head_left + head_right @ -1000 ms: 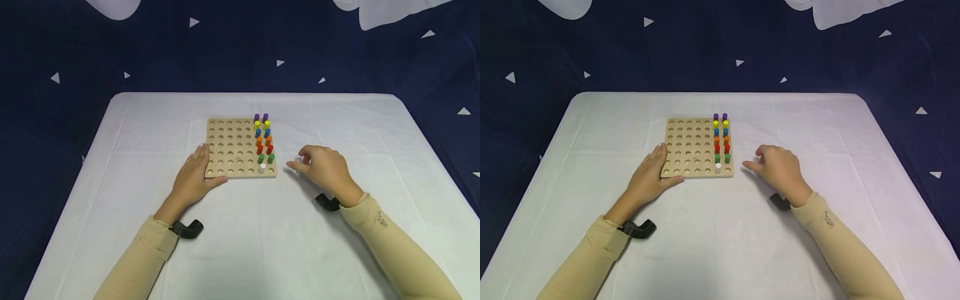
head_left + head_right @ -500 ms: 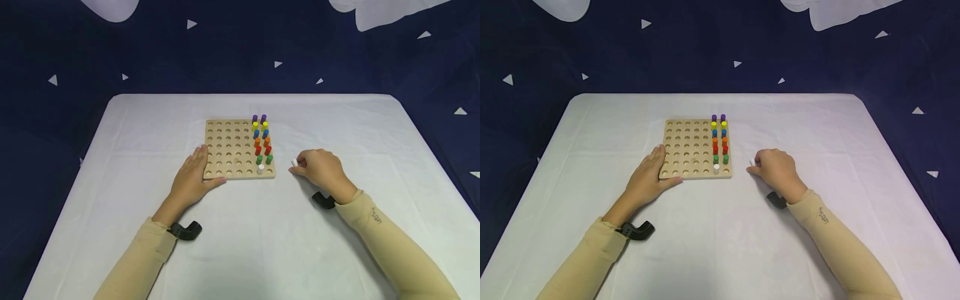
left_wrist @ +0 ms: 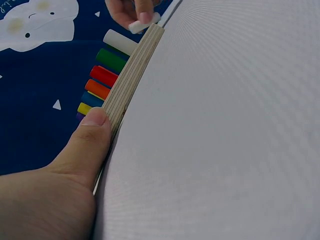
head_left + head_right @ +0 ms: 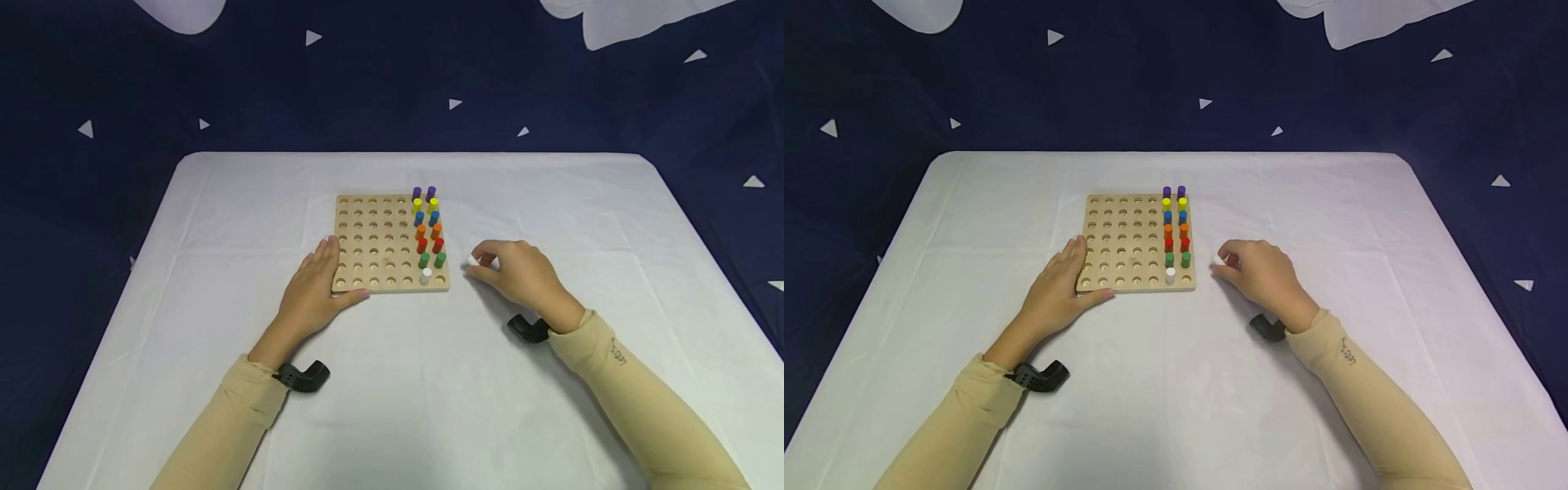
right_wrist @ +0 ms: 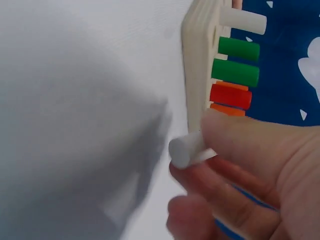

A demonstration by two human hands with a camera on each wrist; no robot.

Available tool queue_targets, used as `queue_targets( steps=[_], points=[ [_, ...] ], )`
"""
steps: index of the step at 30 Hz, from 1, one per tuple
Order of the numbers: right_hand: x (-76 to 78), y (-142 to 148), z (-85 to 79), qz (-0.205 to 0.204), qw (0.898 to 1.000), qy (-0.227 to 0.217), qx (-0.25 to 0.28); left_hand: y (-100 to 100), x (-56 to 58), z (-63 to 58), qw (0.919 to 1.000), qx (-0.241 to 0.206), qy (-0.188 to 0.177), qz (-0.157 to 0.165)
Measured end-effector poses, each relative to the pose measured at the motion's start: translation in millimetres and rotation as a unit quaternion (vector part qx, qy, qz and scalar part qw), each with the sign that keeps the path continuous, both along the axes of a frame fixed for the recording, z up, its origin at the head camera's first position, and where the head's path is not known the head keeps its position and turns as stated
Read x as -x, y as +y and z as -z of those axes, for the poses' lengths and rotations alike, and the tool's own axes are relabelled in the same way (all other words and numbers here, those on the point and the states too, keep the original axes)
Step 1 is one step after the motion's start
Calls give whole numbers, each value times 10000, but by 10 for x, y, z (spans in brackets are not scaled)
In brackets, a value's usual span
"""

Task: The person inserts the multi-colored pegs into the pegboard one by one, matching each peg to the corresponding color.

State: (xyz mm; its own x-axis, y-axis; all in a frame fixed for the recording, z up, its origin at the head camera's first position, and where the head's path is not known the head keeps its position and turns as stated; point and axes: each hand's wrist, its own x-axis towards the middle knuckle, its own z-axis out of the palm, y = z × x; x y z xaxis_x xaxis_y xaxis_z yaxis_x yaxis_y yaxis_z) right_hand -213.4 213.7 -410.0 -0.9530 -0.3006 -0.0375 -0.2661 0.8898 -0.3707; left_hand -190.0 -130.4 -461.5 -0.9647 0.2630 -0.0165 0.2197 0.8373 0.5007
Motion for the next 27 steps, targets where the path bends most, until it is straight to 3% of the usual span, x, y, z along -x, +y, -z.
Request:
queue_targets(
  steps=[5,12,27],
  points=[
    [4,-38,-27,-52,9987,15,502,3,1,-7,10000,5,-27,5],
    [-30,-154,-63,-141,9895,-411,1376,-1,7,1,10000,33,-18,23],
    [-66,-339,-26,-458,9898,-388,1289,-4,2,4,10000,29,36,17]
  ],
)
